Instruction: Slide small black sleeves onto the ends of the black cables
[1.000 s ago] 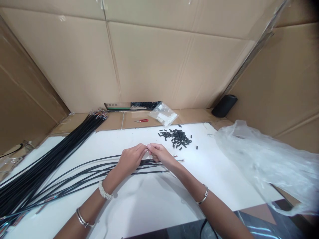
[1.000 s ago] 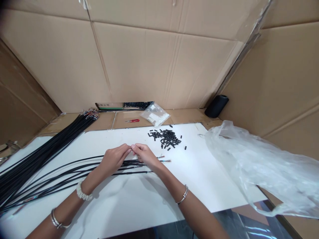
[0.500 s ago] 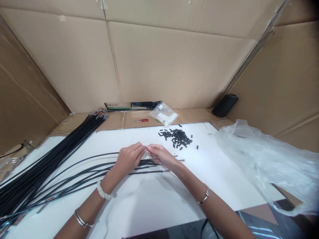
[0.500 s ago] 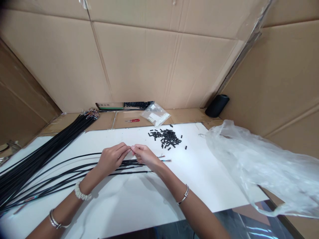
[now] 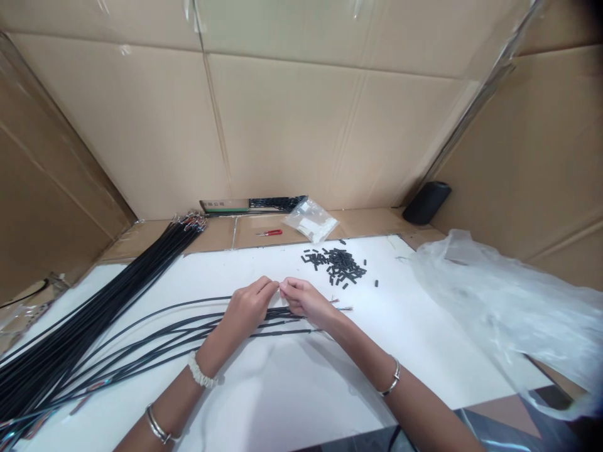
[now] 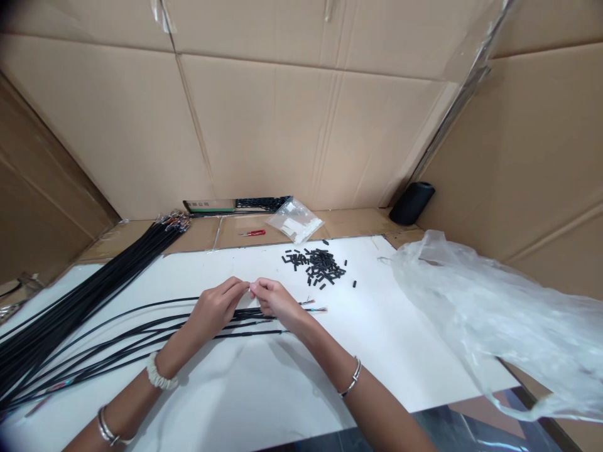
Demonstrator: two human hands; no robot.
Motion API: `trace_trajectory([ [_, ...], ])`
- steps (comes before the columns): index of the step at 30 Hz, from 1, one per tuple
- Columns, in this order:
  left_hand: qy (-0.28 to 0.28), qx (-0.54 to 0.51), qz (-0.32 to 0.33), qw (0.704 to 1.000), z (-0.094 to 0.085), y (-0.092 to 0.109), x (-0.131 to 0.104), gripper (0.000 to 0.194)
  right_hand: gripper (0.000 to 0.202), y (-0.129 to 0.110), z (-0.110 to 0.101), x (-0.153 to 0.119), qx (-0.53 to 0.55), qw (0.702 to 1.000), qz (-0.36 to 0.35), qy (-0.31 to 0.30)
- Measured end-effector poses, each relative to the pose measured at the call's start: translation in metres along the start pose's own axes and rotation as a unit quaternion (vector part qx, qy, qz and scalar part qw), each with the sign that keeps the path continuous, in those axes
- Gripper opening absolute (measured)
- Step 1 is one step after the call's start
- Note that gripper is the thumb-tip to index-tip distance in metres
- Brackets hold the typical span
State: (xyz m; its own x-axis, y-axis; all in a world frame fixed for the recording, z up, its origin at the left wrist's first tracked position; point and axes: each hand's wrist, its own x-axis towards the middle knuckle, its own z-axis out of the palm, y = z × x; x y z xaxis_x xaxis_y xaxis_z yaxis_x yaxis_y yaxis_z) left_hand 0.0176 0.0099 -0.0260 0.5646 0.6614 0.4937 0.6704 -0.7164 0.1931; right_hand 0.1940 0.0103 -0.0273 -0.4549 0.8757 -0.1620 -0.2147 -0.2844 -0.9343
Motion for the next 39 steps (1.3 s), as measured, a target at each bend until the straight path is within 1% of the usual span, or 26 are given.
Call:
trace_trajectory([
  [2,0.008,-0.084,-0.043,0.995,0.001,0.002,0.000,0.020,0.034,-0.001,0.001,-0.001,-0.048,0.998,-0.022,0.020],
  [4,0.017,-0.154,-0.080,0.985,0.001,0.003,0.000,0.018,0.033,-0.003,0.003,-0.001,-0.073,0.996,-0.034,0.030],
  [7,0.028,-0.199,-0.106,0.974,-0.001,0.004,0.001,0.017,0.032,-0.005,0.005,-0.001,-0.066,0.997,-0.037,0.026],
  [9,0.028,-0.189,-0.107,0.976,-0.001,0.004,0.001,0.018,0.031,-0.004,0.004,0.000,-0.039,0.999,-0.019,0.019],
  [13,0.021,-0.140,-0.105,0.984,-0.001,0.003,0.000,0.019,0.022,-0.002,-0.006,0.004,0.054,0.997,0.048,-0.011],
  [15,0.020,-0.128,-0.108,0.986,-0.001,0.003,0.001,0.018,0.018,-0.002,-0.010,0.005,0.075,0.996,0.056,-0.007],
  [18,0.019,-0.123,-0.109,0.986,-0.002,0.004,0.001,0.018,0.011,-0.002,-0.011,0.004,0.058,0.997,0.037,0.023],
  [23,0.024,-0.123,-0.112,0.986,-0.004,0.005,0.002,0.020,0.028,-0.001,-0.005,0.002,0.023,0.998,-0.020,0.060],
  [27,0.028,-0.133,-0.115,0.984,-0.005,0.005,0.003,0.021,0.032,-0.003,-0.003,0.000,-0.004,0.997,-0.050,0.062],
  [30,0.028,-0.143,-0.115,0.983,-0.006,0.005,0.004,0.020,0.030,-0.005,-0.004,0.000,-0.006,0.996,-0.056,0.074],
  [34,0.034,-0.152,-0.119,0.981,-0.006,0.004,0.004,0.020,0.027,-0.007,-0.006,0.001,0.025,0.994,-0.047,0.091],
  [39,0.035,-0.157,-0.126,0.979,-0.004,0.004,0.004,0.020,0.024,-0.005,-0.008,0.003,0.040,0.997,-0.029,0.064],
])
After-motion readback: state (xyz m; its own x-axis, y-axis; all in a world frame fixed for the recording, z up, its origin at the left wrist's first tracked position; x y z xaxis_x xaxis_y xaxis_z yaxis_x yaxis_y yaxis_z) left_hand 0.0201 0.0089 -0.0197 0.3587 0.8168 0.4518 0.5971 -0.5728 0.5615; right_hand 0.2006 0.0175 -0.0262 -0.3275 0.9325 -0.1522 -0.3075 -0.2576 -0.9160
